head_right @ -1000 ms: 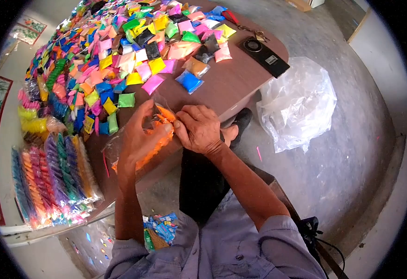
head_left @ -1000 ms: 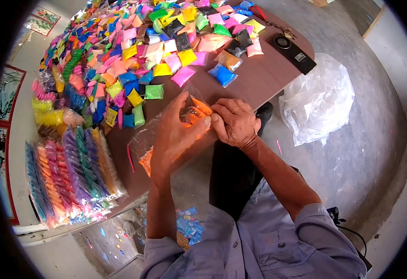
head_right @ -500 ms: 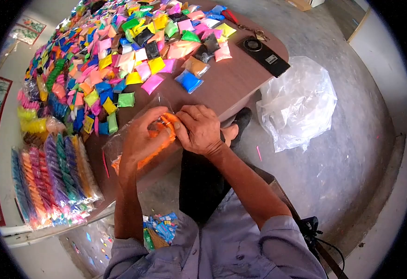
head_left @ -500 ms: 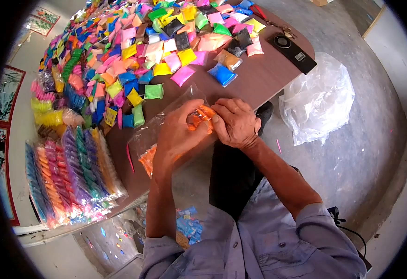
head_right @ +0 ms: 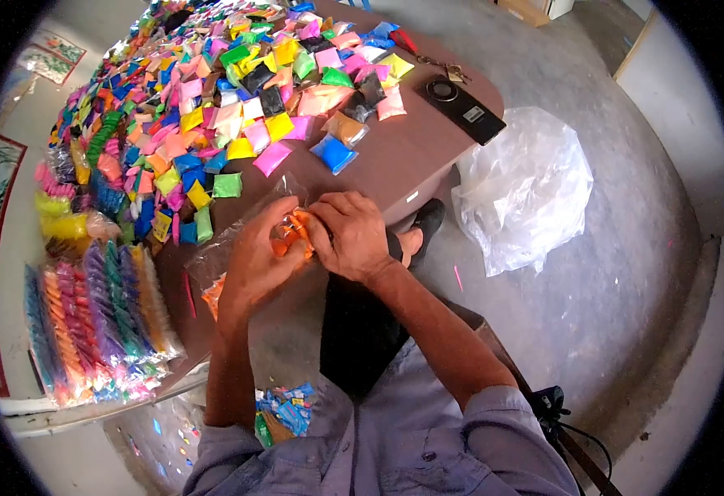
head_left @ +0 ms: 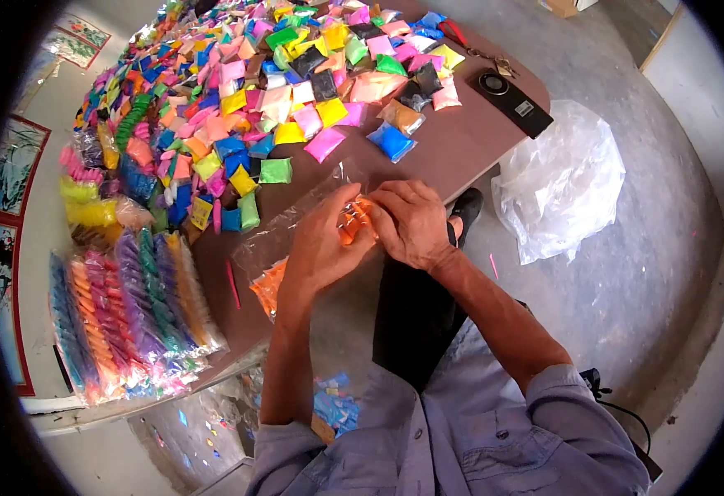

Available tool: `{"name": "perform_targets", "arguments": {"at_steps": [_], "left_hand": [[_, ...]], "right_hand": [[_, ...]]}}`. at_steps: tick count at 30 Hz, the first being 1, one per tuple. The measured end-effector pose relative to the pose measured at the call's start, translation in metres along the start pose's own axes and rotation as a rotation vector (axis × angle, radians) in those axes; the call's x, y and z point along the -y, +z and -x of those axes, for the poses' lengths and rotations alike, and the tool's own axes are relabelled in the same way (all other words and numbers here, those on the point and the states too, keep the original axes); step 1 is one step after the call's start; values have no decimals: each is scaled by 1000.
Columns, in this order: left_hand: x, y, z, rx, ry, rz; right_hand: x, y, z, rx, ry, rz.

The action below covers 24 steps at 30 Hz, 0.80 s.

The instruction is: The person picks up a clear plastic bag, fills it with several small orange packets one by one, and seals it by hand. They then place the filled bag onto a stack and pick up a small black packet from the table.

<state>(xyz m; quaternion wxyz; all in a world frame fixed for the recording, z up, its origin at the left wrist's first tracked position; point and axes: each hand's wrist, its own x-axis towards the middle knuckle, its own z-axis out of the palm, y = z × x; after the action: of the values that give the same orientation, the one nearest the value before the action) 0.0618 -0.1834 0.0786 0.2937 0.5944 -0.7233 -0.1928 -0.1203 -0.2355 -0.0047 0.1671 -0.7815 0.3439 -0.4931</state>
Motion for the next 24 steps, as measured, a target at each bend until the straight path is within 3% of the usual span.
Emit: {"name": "perform_targets", "arguments": {"at_steps": [3, 5, 8, 12, 14, 18, 20, 24], "left_hand": [[-5, -11, 10, -100, -6, -60], [5, -20, 22, -157, 24, -189], [7, -29, 34, -102, -27, -151], [15, -21, 35, -152, -43, 0], [17, -20, 34, -146, -23, 15], [21, -18, 35, -158, -92, 36], [24, -17, 36, -157, -150, 81], [23, -18, 32, -145, -193, 64]], "right_hand": [[-2, -9, 0, 29, 43, -106], [-5, -13, -2, 36, 197, -334], [-3, -18, -14, 94, 259, -436], [6, -15, -38, 172, 107, -345], [4, -8, -45, 248, -141, -170], [0, 0, -49, 375, -92, -243], [6, -7, -55, 523, 167, -390], [-2, 3, -55, 473, 81, -383]]}}
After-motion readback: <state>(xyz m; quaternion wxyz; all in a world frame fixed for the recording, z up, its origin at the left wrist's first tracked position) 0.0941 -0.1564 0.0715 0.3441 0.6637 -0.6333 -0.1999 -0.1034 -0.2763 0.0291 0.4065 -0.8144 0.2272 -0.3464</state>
